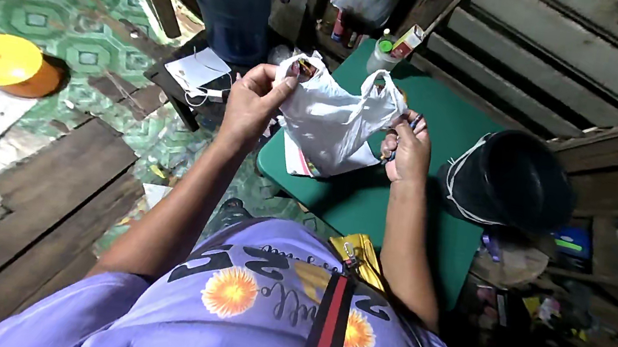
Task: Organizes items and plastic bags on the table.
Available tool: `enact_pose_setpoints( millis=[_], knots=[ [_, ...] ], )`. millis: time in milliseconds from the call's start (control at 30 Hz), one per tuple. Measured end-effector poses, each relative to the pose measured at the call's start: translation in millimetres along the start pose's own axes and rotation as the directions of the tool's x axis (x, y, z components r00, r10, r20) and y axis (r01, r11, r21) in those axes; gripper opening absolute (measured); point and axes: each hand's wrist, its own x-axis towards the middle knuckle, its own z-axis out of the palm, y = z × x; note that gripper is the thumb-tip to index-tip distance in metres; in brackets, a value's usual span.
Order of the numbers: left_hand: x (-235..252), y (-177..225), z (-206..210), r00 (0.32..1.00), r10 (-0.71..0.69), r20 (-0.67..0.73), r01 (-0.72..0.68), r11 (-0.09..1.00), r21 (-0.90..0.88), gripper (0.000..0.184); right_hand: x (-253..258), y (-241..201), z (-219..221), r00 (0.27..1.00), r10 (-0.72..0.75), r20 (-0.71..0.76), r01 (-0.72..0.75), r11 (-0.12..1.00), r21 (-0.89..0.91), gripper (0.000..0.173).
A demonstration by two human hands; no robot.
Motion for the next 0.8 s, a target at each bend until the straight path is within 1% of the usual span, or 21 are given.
enact_pose_setpoints(
  millis=[67,133,200,267,300,333,367,400,433,500,533,567,600,633,667,700,733,767,800],
  knots=[
    [-2,1,8,0.999,0.007,0.031,-0.007,1.0,0.012,0.013,3,2,-4,1.0,-0.001,-0.01,0.001,1.0,-0.025,0.013],
    [-7,-1,12,0.997,-0.035,0.074,0.03,0.998,0.058,0.012,6,9,-8,0.999,0.003,-0.036,-0.006,0.997,-0.078,0.016],
    [-12,-3,14,0.979,-0.162,0.121,0.142,0.977,0.157,0.014,8,17,-11,0.994,0.016,-0.107,-0.033,0.988,-0.153,0.02],
    [-17,-7,17,0.942,-0.297,0.155,0.26,0.94,0.22,0.02,7,21,-9,0.982,-0.042,-0.185,-0.001,0.974,-0.227,0.027],
    [-20,-9,19,0.928,-0.335,0.164,0.298,0.93,0.215,0.022,4,22,-5,0.974,-0.12,-0.193,0.069,0.966,-0.249,0.029],
    [-22,-10,22,0.918,-0.354,0.177,0.32,0.927,0.194,0.022,0,21,1,0.958,-0.223,-0.177,0.175,0.951,-0.255,0.028],
    [-24,-10,24,0.91,-0.359,0.207,0.329,0.929,0.168,0.022,-8,20,10,0.935,-0.329,-0.133,0.292,0.925,-0.242,0.027],
    [-26,-8,26,0.902,-0.358,0.24,0.332,0.932,0.143,0.028,-19,19,20,0.903,-0.424,-0.07,0.403,0.892,-0.205,0.026],
    [-27,-5,27,0.896,-0.352,0.272,0.328,0.936,0.13,0.034,-29,22,31,0.862,-0.508,-0.001,0.502,0.852,-0.146,0.023],
    [-27,-1,30,0.903,-0.291,0.317,0.269,0.957,0.113,0.039,-40,41,48,0.75,-0.649,0.128,0.658,0.751,-0.043,0.019],
    [-27,1,30,0.91,-0.251,0.331,0.227,0.968,0.108,0.039,-39,56,52,0.7,-0.689,0.189,0.705,0.708,-0.028,0.019],
    [-28,3,29,0.915,-0.217,0.34,0.192,0.976,0.105,0.04,-36,69,51,0.671,-0.692,0.266,0.729,0.682,-0.063,0.018],
    [-28,4,27,0.919,-0.193,0.344,0.169,0.981,0.1,0.042,-32,79,46,0.679,-0.638,0.364,0.721,0.673,-0.166,0.019],
    [-30,4,24,0.924,-0.169,0.343,0.145,0.985,0.093,0.043,-30,83,39,0.738,-0.495,0.459,0.661,0.667,-0.344,0.02],
    [-31,2,21,0.929,-0.142,0.342,0.121,0.989,0.083,0.045,-29,82,30,0.82,-0.246,0.517,0.543,0.622,-0.564,0.024],
    [-33,0,18,0.935,-0.118,0.336,0.097,0.992,0.079,0.047,-27,80,21,0.866,0.035,0.499,0.415,0.509,-0.755,0.029],
    [-35,-2,15,0.94,-0.1,0.326,0.076,0.993,0.086,0.048,-27,76,14,0.86,0.301,0.411,0.284,0.388,-0.877,0.033],
    [-39,-4,13,0.942,-0.092,0.322,0.06,0.992,0.108,0.048,-27,71,8,0.812,0.489,0.318,0.207,0.267,-0.941,0.036],
    [-44,-5,11,0.94,-0.101,0.324,0.06,0.989,0.135,0.049,-28,69,2,0.783,0.571,0.246,0.167,0.188,-0.968,0.037]
  ],
)
